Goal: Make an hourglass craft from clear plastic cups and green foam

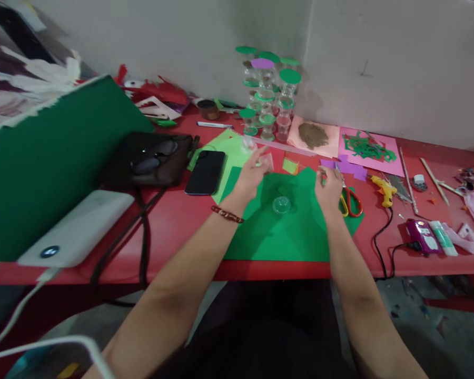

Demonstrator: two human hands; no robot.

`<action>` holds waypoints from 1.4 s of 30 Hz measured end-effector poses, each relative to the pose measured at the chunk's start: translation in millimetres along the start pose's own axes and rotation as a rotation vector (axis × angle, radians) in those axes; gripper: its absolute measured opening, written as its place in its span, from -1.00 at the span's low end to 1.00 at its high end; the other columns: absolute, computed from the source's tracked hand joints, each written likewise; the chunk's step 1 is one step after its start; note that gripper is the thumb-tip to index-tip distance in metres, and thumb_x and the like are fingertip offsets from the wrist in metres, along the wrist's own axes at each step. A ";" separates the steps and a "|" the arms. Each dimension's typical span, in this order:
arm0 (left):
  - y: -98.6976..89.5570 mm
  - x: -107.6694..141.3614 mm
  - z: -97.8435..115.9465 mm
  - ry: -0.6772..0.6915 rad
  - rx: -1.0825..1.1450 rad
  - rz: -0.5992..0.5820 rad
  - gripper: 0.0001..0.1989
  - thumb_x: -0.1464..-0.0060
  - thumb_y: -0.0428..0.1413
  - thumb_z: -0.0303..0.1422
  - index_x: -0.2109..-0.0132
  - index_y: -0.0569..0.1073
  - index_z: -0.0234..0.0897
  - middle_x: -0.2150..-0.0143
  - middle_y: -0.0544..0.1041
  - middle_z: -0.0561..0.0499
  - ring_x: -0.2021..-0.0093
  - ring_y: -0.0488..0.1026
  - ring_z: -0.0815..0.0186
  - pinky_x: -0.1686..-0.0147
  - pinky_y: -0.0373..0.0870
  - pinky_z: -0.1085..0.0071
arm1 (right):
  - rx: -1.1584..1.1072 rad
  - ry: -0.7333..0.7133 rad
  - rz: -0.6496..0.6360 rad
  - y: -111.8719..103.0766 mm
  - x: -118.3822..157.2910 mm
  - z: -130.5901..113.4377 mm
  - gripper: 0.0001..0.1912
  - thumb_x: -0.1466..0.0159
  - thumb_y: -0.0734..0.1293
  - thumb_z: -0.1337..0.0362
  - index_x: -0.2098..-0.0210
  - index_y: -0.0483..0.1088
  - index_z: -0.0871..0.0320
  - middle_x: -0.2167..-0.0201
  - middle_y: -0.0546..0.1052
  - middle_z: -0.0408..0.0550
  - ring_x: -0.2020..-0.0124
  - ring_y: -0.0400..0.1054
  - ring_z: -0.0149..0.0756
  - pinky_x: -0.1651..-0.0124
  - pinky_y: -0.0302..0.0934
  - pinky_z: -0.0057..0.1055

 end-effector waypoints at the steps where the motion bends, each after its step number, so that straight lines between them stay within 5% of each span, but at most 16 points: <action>1: 6.6 9.0 -7.3 -0.096 0.111 -0.040 -0.62 -0.22 0.17 -0.51 -0.15 0.59 -0.14 0.10 0.56 -0.05 0.21 0.51 0.32 0.02 0.50 0.30 | 0.018 0.015 -0.015 0.0 -0.2 0.8 -0.69 -0.43 0.21 0.28 -0.01 0.54 0.14 0.08 0.64 0.12 -0.04 0.45 -0.05 -0.24 0.24 -0.08; 7: 15.2 34.3 -12.8 -0.270 0.448 -0.049 -0.76 -0.30 0.14 -0.46 -0.04 0.63 -0.20 0.15 0.63 -0.04 0.29 0.54 0.37 0.25 0.51 0.45 | 0.223 0.132 -0.169 5.1 3.2 12.9 -0.51 -0.35 0.37 0.12 -0.21 0.51 0.17 -0.12 0.54 0.28 -0.18 0.36 0.16 -0.20 0.24 0.10; 13: 8.9 34.9 0.9 -0.293 0.508 -0.056 -0.74 -0.31 0.12 -0.45 -0.04 0.61 -0.08 0.12 0.62 -0.03 0.36 0.49 0.39 0.32 0.47 0.44 | 0.185 0.085 -0.326 26.2 13.0 20.7 -0.58 -0.29 0.42 0.29 -0.14 0.56 0.20 0.02 0.60 0.23 -0.06 0.49 0.09 -0.23 0.31 0.08; 17: 11.3 39.3 6.0 -0.312 0.519 -0.045 -0.86 -0.34 0.13 -0.38 0.05 0.58 -0.11 0.12 0.59 -0.06 0.28 0.52 0.33 0.23 0.51 0.38 | 0.171 0.049 -0.320 28.7 10.0 16.6 -0.62 -0.30 0.43 0.33 -0.11 0.56 0.20 0.04 0.62 0.21 -0.07 0.50 0.07 -0.28 0.30 0.08; 24: 14.8 45.3 -1.3 -0.428 0.515 0.037 -0.88 -0.29 0.16 -0.49 0.12 0.44 -0.16 0.26 0.59 0.02 0.29 0.60 0.32 0.27 0.51 0.42 | -0.079 -0.212 -0.222 21.4 0.6 -23.4 -0.45 -0.46 0.34 0.17 -0.40 0.32 0.09 -0.43 0.34 0.19 -0.51 0.13 0.00 -0.51 0.09 0.04; 26: 14.1 46.6 -3.9 -0.461 0.491 0.069 -0.91 -0.31 0.21 -0.36 0.18 0.43 -0.19 0.32 0.59 0.01 0.34 0.60 0.30 0.34 0.48 0.43 | -0.067 -0.201 -0.216 21.9 2.7 -24.4 -0.49 -0.46 0.33 0.21 -0.36 0.37 0.13 -0.37 0.40 0.22 -0.44 0.22 0.01 -0.50 0.10 0.05; 31: 16.8 47.3 -5.0 -0.460 0.405 0.014 -0.59 -0.29 0.24 -0.04 0.36 0.47 -0.26 0.39 0.61 -0.07 0.44 0.51 0.35 0.41 0.39 0.44 | 0.032 -0.069 -0.202 21.3 9.3 -11.0 -0.52 -0.37 0.38 0.24 -0.26 0.45 0.13 -0.16 0.53 0.23 -0.23 0.40 0.09 -0.35 0.25 0.15; 37: 18.4 47.5 -3.9 -0.389 0.382 -0.006 -0.59 -0.14 0.39 -0.10 0.43 0.46 -0.26 0.48 0.53 0.02 0.46 0.48 0.38 0.40 0.36 0.44 | -0.139 0.120 -0.310 39.0 12.6 2.5 -0.53 -0.34 0.35 0.35 -0.24 0.46 0.18 -0.07 0.58 0.23 0.11 0.59 -0.08 -0.12 0.49 -0.03; 42: 14.1 45.5 -6.6 -0.358 0.413 0.063 -0.69 -0.13 0.41 -0.19 0.37 0.50 -0.26 0.41 0.57 0.03 0.42 0.51 0.38 0.34 0.39 0.44 | -0.307 0.043 -0.322 43.1 11.6 -10.4 -0.39 -0.33 0.26 0.44 -0.36 0.36 0.05 -0.31 0.46 0.16 -0.21 0.52 -0.12 -0.15 0.52 -0.15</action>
Point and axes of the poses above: each hand's wrist, its own x-axis away from the middle knuckle, its own y-axis out of the palm, z = x × y, the point moved 8 cm from there along -x, towards the middle knuckle
